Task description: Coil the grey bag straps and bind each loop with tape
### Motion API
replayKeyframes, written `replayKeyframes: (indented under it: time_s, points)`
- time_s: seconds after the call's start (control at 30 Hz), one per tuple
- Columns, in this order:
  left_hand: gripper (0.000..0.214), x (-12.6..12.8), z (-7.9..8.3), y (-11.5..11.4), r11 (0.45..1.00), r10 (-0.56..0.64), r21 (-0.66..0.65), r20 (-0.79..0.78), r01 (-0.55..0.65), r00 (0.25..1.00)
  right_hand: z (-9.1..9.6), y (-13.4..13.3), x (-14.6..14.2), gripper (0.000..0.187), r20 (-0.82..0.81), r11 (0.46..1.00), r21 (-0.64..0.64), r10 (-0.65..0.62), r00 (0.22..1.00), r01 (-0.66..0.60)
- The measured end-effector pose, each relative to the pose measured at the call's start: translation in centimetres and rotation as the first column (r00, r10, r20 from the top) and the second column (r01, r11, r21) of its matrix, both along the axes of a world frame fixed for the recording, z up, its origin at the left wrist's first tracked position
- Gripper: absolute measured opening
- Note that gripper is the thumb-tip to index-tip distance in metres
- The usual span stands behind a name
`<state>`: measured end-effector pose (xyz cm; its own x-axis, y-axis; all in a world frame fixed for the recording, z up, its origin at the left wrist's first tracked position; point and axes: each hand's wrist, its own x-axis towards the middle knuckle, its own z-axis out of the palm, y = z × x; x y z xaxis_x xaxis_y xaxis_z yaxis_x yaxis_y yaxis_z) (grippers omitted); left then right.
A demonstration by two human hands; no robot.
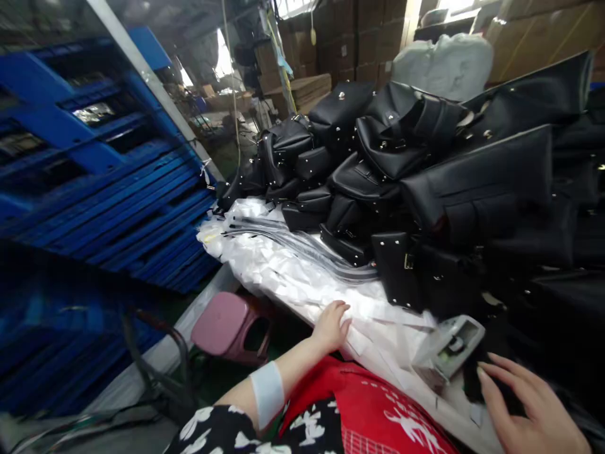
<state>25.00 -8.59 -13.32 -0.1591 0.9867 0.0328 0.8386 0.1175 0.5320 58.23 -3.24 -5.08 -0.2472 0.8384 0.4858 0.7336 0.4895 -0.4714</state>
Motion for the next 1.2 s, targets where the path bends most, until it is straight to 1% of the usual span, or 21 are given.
replayKeyframes:
  time_s: [0.07,0.1,0.17,0.23,0.3,0.37,0.43,0.47,0.53,0.63,0.7,0.77,0.83,0.87,0.9,0.97,1.07,1.13,1.17,1.2]
  points:
    - [0.035,-5.7,-1.3,-0.4,0.997,0.074,-0.014,-0.006,-0.074,0.997,-0.6,0.7,-4.2,0.036,0.048,0.999,0.006,0.036,0.998,-0.037]
    - [0.034,-8.6,-1.7,-0.2,0.995,0.098,-0.02,-0.012,-0.098,0.995,-1.0,1.1,-6.4,0.036,0.074,0.999,0.011,0.047,0.996,-0.048]
    - [0.033,-14.4,-2.0,0.6,0.99,0.136,-0.032,-0.033,-0.137,0.99,-1.9,1.6,-11.2,0.036,0.112,0.998,0.009,0.063,0.992,-0.064]
    - [0.032,-20.2,-1.8,2.2,0.986,0.161,-0.04,-0.063,-0.164,0.985,-2.7,1.8,-16.2,0.035,0.129,0.995,-0.018,0.096,0.987,-0.094]
    - [0.032,-25.8,-1.4,4.3,0.982,0.173,-0.053,-0.099,-0.179,0.98,-3.1,1.7,-21.0,0.033,0.134,0.987,-0.063,0.155,0.979,-0.148]
    - [0.032,-30.7,-1.0,7.1,0.982,0.158,-0.086,-0.137,-0.171,0.978,-3.2,1.2,-24.7,0.029,0.154,0.97,-0.118,0.227,0.962,-0.211]
    - [0.03,-34.4,-0.6,10.3,0.981,0.106,-0.142,-0.175,-0.132,0.979,-3.0,0.6,-26.9,0.026,0.192,0.956,-0.16,0.275,0.942,-0.246]
    - [0.028,-35.6,-0.6,12.0,0.979,0.068,-0.177,-0.193,-0.103,0.979,-2.9,0.2,-27.5,0.025,0.212,0.953,-0.174,0.281,0.936,-0.247]
    - [0.027,-36.9,-0.6,14.9,0.967,-0.024,-0.253,-0.225,-0.034,0.974,-2.7,-0.9,-27.7,0.023,0.241,0.959,-0.194,0.249,0.938,-0.205]
    - [0.029,-36.8,-1.1,18.0,0.929,-0.173,-0.363,-0.259,0.07,0.95,-2.5,-2.9,-27.5,0.023,0.26,0.966,-0.242,0.154,0.953,-0.09]
    - [0.031,-36.1,-1.4,19.0,0.899,-0.253,-0.421,-0.274,0.121,0.928,-2.3,-4.2,-27.7,0.024,0.268,0.954,-0.299,0.097,0.958,-0.013]
    - [0.031,-35.6,-1.4,19.4,0.878,-0.308,-0.453,-0.288,0.154,0.907,-1.9,-5.2,-28.3,0.025,0.271,0.93,-0.364,0.059,0.961,0.045]
    - [0.031,-35.6,-0.8,19.5,0.873,-0.34,-0.454,-0.301,0.179,0.891,-1.5,-5.6,-28.9,0.025,0.26,0.906,-0.416,0.037,0.965,0.078]
    - [0.03,-35.8,-0.3,19.6,0.876,-0.35,-0.443,-0.307,0.192,0.885,-1.3,-5.7,-29.2,0.025,0.251,0.895,-0.437,0.03,0.968,0.085]
    - [0.029,-36.1,0.5,19.7,0.881,-0.356,-0.426,-0.312,0.205,0.881,-1.1,-5.6,-29.4,0.025,0.238,0.885,-0.458,0.031,0.971,0.084]
    - [0.028,-37.0,2.5,20.0,0.896,-0.36,-0.38,-0.317,0.23,0.878,-0.8,-5.4,-29.7,0.025,0.201,0.867,-0.493,0.039,0.979,0.067]
    - [0.027,-37.9,6.7,19.8,0.917,-0.354,-0.3,-0.304,0.263,0.885,-0.6,-4.6,-30.4,0.027,0.114,0.832,-0.553,0.037,0.993,0.033]
    - [0.033,-37.7,10.2,18.5,0.926,-0.355,-0.24,-0.284,0.292,0.891,-0.6,-4.0,-31.5,0.032,0.027,0.797,-0.604,0.014,1.0,0.005]
    - [0.036,-37.3,12.0,17.2,0.923,-0.371,-0.211,-0.269,0.321,0.889,-0.6,-3.7,-32.2,0.035,-0.034,0.772,-0.636,-0.002,0.999,-0.02]
    - [0.04,-36.6,13.9,15.6,0.914,-0.4,-0.185,-0.253,0.361,0.881,-0.7,-3.3,-33.0,0.039,-0.117,0.735,-0.675,-0.025,0.993,-0.061]
